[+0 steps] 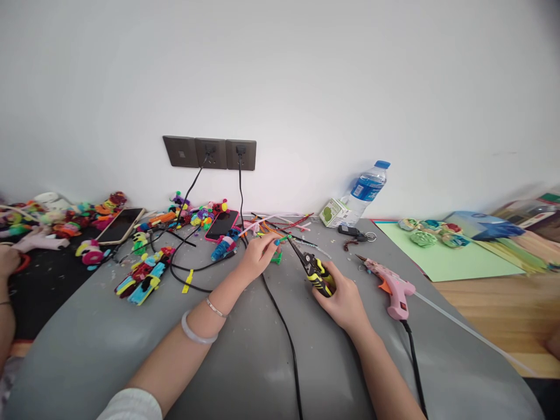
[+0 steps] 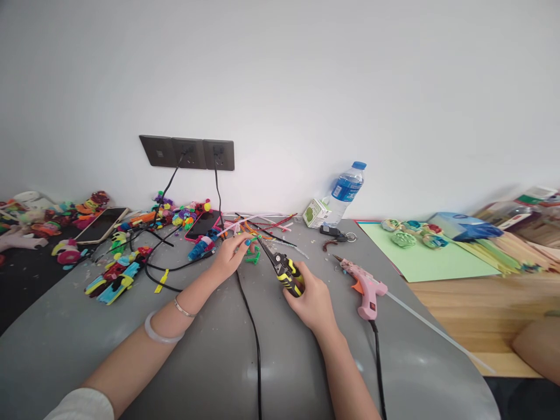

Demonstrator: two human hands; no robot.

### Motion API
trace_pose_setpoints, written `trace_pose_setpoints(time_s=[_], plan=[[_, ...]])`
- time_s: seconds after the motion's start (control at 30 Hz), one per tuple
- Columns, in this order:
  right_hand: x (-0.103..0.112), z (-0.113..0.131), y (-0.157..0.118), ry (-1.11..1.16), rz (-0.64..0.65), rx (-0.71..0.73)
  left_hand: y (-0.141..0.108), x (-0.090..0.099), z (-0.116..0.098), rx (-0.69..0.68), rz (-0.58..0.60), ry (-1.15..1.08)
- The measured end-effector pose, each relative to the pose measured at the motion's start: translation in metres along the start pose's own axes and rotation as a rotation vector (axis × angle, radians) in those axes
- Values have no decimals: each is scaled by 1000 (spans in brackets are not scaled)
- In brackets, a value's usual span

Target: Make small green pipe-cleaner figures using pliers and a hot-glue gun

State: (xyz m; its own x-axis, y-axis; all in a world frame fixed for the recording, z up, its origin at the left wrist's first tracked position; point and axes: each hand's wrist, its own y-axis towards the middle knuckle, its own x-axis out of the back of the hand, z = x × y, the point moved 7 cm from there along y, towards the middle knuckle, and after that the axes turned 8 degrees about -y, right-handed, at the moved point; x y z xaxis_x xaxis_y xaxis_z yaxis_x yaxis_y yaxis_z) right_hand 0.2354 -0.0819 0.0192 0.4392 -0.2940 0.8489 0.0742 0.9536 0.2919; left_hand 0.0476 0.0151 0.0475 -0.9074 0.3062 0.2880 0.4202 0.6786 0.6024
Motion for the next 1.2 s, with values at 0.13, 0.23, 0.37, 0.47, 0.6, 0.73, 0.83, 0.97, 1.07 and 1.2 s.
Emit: trace_pose_setpoints(time_s=[0.13,0.23,0.37,0.47,0.6,0.73,0.83,0.97,1.07,1.2], plan=[[2,1,0,3,-12,8,0,-1,3,35,6,-35],[2,2,0,-1,-17,12,-1,0,5,38,-6,-46],[0,1,0,-8,-9,8,-1,0,7,23,-15,-49],[0,1,0,-7,-10,8,-2,0,7,18,-16,-55],[1,1,-1,-8,-18,11,-2,0,7,19,-15,-61],[1,1,-1,-11,-20,14,-2,0,8,14,-14,-64],[1,2,0,-12,-17,15,-2,-1,8,8,-16,-70],[1,1,0,-8,-13,7,-2,0,9,19,-15,-61],[0,0,0,-13,-3,3,-2,-1,9,36,-5,-62],[-2,0,0,-16,4,3,-2,-1,9,38,-1,-67]])
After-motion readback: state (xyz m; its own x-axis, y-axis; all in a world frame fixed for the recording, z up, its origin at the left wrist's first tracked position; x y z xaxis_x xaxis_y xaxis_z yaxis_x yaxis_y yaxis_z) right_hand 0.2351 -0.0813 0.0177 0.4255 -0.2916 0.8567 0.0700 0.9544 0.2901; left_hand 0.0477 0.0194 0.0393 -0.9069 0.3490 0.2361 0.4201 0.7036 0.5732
